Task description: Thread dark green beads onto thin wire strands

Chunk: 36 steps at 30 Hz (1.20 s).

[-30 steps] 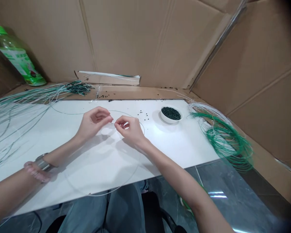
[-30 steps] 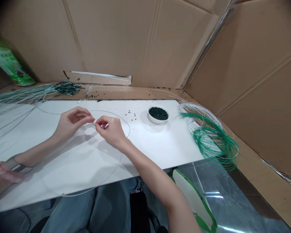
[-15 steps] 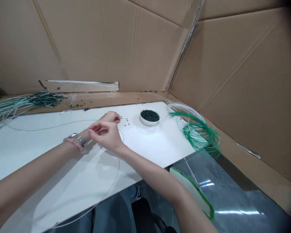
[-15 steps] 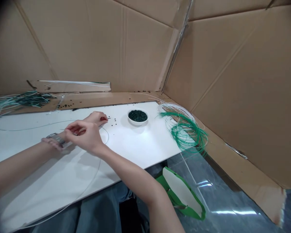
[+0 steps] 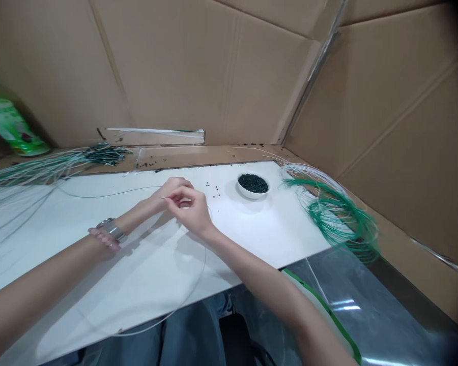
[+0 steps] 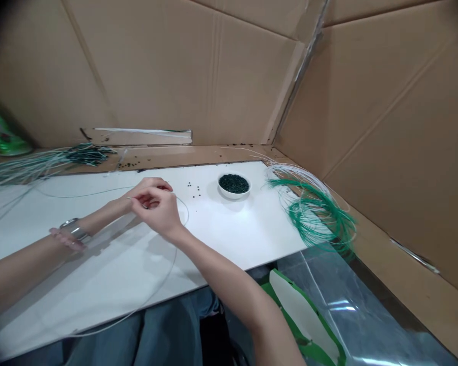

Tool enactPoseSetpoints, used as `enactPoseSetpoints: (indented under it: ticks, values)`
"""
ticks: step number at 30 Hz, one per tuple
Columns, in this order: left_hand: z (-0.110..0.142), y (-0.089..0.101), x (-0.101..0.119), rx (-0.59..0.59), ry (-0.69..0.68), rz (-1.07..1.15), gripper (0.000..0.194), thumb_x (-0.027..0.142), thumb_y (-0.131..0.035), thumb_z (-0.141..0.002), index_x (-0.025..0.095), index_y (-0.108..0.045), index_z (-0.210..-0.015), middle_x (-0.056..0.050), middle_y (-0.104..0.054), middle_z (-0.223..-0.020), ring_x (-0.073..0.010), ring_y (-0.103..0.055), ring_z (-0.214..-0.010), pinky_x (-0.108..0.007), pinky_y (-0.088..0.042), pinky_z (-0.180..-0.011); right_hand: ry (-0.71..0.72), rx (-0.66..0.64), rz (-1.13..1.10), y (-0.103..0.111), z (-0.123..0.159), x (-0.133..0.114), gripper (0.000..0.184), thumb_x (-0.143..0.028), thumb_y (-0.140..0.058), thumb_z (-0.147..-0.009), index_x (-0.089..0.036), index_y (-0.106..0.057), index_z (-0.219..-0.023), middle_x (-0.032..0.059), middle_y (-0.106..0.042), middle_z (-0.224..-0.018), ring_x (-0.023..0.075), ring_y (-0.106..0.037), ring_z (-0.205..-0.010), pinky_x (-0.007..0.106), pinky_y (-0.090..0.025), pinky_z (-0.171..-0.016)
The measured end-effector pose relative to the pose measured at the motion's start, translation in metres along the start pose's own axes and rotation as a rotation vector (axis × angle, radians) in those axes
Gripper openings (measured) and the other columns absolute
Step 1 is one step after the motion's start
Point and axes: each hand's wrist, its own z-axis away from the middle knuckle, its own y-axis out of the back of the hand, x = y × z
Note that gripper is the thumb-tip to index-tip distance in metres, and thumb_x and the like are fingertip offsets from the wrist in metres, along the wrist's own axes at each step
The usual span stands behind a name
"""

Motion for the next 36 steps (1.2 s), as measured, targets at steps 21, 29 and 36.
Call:
enactPoseSetpoints:
  ticks: [21, 29, 36]
  values:
    - [0.106, 0.004, 0.026, 0.336, 0.54, 1.108, 0.024, 0.031, -0.082, -0.061, 0.014, -0.07, -0.074, 0.0, -0.063, -0.069, -0.005, -0.056, -0.065, -0.015, -0.046, -0.066, 0.02, -0.102, 0.173, 0.001, 0.017, -0.01, 0.005, -0.019, -0.06, -0.075, -0.018, -0.063, -0.071, 0.0039, -0.068, -0.083, 0.015, -0.064, -0.081, 0.023, -0.055, -0.063]
    - [0.11, -0.001, 0.028, 0.296, 0.545, 1.228, 0.021, 0.028, -0.082, -0.063, 0.013, -0.072, -0.075, -0.001, -0.065, -0.071, -0.0051, -0.058, -0.067, -0.015, -0.044, -0.067, 0.023, -0.109, 0.151, -0.003, 0.02, -0.009, 0.004, -0.016, -0.061, -0.072, -0.018, -0.061, -0.07, 0.0045, -0.07, -0.083, 0.0149, -0.067, -0.08, 0.022, -0.058, -0.06]
    - [0.11, 0.0, 0.029, 0.299, 0.525, 1.233, 0.019, 0.025, -0.082, -0.062, 0.014, -0.072, -0.073, 0.0, -0.066, -0.071, -0.0047, -0.058, -0.067, -0.015, -0.044, -0.068, 0.041, -0.117, 0.141, -0.002, 0.02, -0.009, 0.004, -0.014, -0.061, -0.071, -0.018, -0.062, -0.07, 0.0054, -0.07, -0.083, 0.0155, -0.068, -0.081, 0.022, -0.059, -0.059]
